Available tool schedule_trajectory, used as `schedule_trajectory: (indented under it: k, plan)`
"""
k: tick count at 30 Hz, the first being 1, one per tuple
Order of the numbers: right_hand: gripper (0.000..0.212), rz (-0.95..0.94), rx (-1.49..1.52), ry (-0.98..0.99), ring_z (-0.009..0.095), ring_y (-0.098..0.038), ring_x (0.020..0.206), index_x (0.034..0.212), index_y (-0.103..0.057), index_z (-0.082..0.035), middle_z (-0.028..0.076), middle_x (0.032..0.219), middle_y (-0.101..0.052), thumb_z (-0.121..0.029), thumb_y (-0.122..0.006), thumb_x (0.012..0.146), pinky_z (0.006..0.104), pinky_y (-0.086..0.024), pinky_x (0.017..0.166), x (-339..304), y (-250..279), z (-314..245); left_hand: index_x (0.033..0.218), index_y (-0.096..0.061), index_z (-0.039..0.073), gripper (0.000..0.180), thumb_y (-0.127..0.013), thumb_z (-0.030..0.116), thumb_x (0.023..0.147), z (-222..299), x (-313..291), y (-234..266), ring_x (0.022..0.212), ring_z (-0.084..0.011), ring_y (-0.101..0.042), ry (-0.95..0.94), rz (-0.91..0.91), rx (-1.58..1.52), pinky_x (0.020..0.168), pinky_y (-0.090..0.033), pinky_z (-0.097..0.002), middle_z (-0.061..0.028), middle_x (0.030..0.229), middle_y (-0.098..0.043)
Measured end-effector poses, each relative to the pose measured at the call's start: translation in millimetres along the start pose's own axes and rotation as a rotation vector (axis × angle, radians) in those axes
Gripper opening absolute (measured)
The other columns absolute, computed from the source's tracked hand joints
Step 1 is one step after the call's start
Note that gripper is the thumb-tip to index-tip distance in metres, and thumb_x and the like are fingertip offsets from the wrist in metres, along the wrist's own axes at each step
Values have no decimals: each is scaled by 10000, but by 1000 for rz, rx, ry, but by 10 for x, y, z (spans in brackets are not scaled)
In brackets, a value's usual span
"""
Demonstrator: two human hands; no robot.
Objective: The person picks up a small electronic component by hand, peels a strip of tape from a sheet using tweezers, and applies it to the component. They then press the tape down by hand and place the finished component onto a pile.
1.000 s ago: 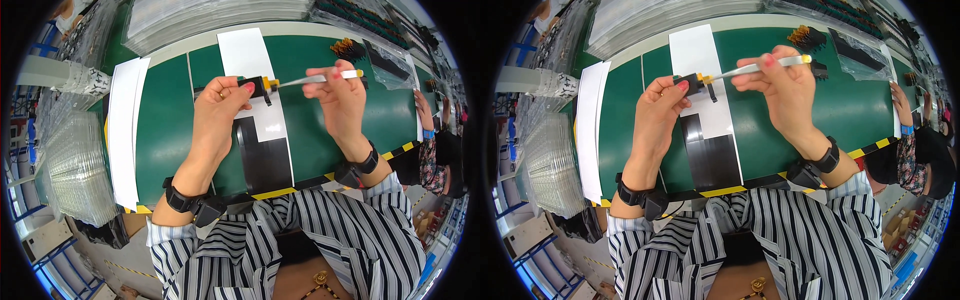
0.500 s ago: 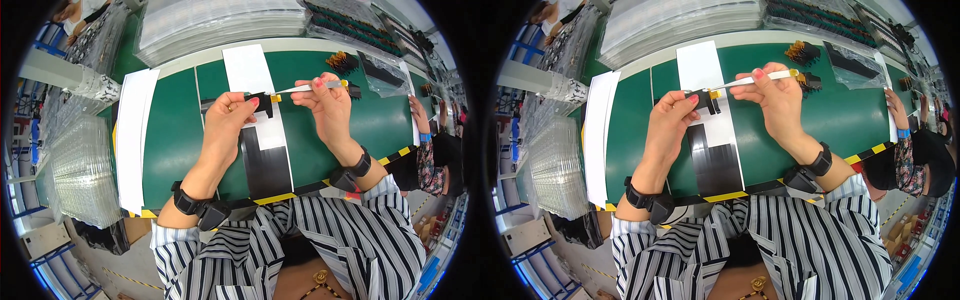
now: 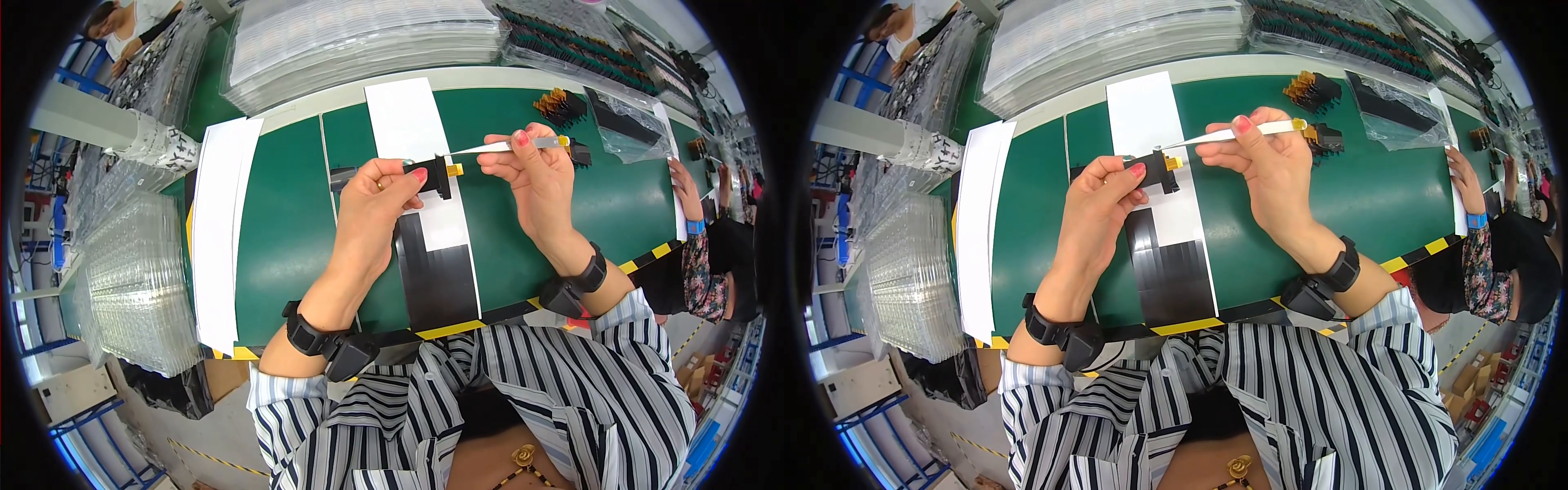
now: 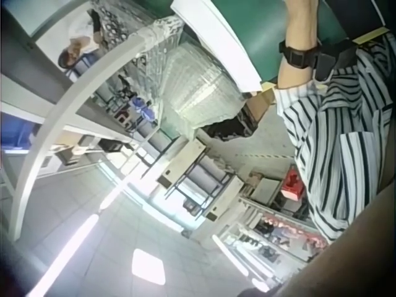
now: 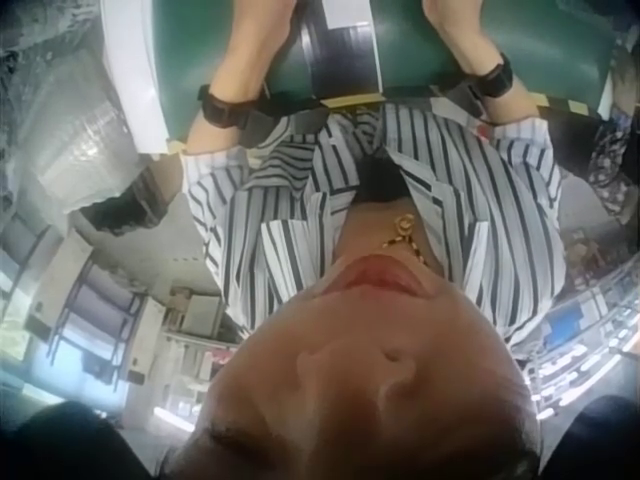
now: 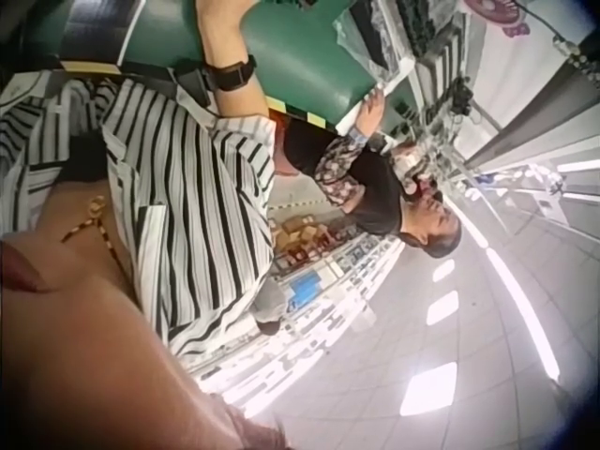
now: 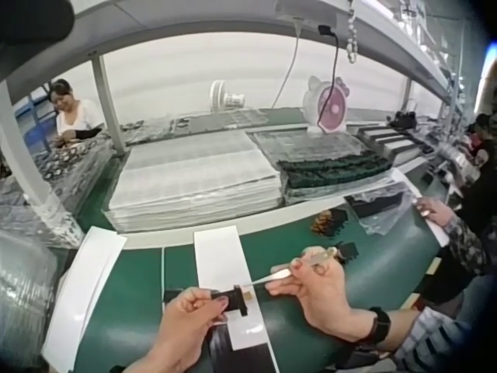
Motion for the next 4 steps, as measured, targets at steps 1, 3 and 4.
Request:
schedule_trajectory:
  k: [1, 3, 4]
  plan:
    - [102, 1, 1, -2, 250, -632, 755, 902, -434, -30, 238, 937, -565, -124, -467, 882, 286, -527, 662, 1, 0, 2, 839, -500, 48, 155, -630, 80, 759, 0, 0, -2, 601, -88, -501, 4, 1, 3, 610, -400, -223, -14, 682, -557]
    - [100, 3, 0, -5, 250, -632, 757, 904, -435, -31, 239, 939, -565, -122, -467, 881, 286, -527, 662, 0, 2, 6, 843, -502, 49, 156, -630, 81, 759, -4, -2, -7, 603, -88, -501, 12, 2, 8, 609, -400, -223, -13, 684, -556]
    - [98, 3, 1, -6, 251, -632, 757, 905, -435, -31, 240, 941, -565, -121, -467, 881, 286, -527, 661, -1, 3, 7, 843, -502, 49, 156, -630, 81, 759, -2, 0, -8, 603, -88, -501, 12, 1, 8, 609, -400, -223, -13, 684, -556]
Point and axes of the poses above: each hand's wrist, its own x-axis towards the middle knuckle, its own y-axis out of the back of the hand, z = x × y, the point moved 5 cm from there along x, towards the middle knuckle
